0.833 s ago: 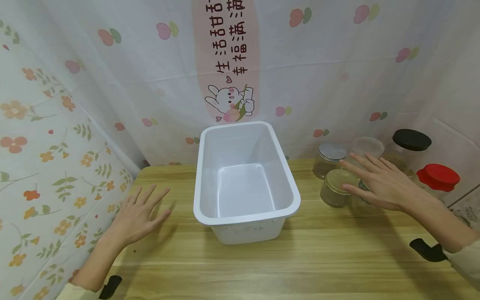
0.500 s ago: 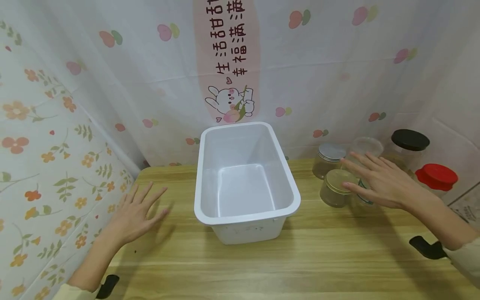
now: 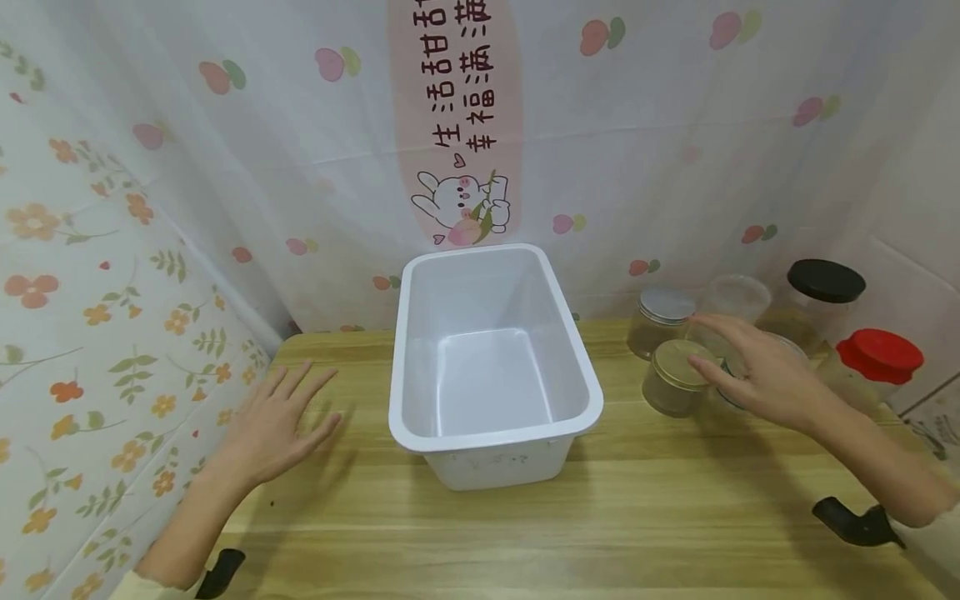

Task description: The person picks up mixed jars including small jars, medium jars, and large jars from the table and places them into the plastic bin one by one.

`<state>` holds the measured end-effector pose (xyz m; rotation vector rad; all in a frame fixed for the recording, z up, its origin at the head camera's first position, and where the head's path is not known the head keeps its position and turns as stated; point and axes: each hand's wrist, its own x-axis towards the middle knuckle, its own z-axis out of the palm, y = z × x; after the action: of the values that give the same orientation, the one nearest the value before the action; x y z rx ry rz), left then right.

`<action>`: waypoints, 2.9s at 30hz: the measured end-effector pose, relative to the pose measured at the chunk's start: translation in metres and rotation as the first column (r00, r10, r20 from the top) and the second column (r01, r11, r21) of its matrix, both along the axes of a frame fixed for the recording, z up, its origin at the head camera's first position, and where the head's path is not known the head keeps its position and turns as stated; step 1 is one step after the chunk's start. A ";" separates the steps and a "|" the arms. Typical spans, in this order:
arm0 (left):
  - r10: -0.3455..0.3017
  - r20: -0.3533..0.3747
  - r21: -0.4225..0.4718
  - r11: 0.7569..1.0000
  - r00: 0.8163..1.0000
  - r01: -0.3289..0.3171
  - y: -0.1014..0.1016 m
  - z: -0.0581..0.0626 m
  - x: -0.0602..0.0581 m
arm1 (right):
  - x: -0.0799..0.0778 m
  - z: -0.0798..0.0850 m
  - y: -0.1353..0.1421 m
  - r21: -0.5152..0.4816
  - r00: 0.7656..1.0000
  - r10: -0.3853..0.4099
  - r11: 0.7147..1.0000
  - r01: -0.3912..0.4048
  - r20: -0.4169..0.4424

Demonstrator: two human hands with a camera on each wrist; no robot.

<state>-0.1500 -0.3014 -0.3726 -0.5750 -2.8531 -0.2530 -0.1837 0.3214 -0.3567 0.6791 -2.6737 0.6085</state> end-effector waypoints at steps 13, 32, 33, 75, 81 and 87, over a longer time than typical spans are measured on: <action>-0.318 0.155 0.737 0.667 0.935 0.105 0.047 0.017 -0.010 | 0.013 -0.010 -0.013 -0.399 0.987 -0.043 0.911 0.101 0.153; -0.488 0.170 0.852 0.509 0.856 0.121 0.086 -0.006 -0.021 | 0.010 -0.034 -0.020 -0.366 0.968 -0.125 0.909 0.199 0.217; -0.496 0.161 0.856 0.501 0.853 0.130 0.086 -0.006 -0.022 | 0.010 -0.035 -0.020 -0.351 0.966 -0.136 0.913 0.208 0.219; -0.582 0.161 0.887 0.439 0.797 0.141 0.088 -0.013 -0.029 | 0.002 -0.067 -0.010 -0.398 0.948 -0.115 0.887 0.232 0.296; -0.572 0.170 0.884 0.448 0.803 0.132 0.088 -0.014 -0.029 | 0.001 -0.071 -0.009 -0.457 0.946 -0.070 0.863 0.217 0.317; -0.569 0.165 0.884 0.447 0.806 0.134 0.089 -0.016 -0.029 | 0.002 -0.077 -0.008 -0.463 0.943 -0.057 0.860 0.214 0.329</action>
<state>-0.1793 -0.2128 -0.3888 -0.9640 -2.4000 -1.9673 -0.1816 0.3135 -0.4333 0.2589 -2.6191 1.3913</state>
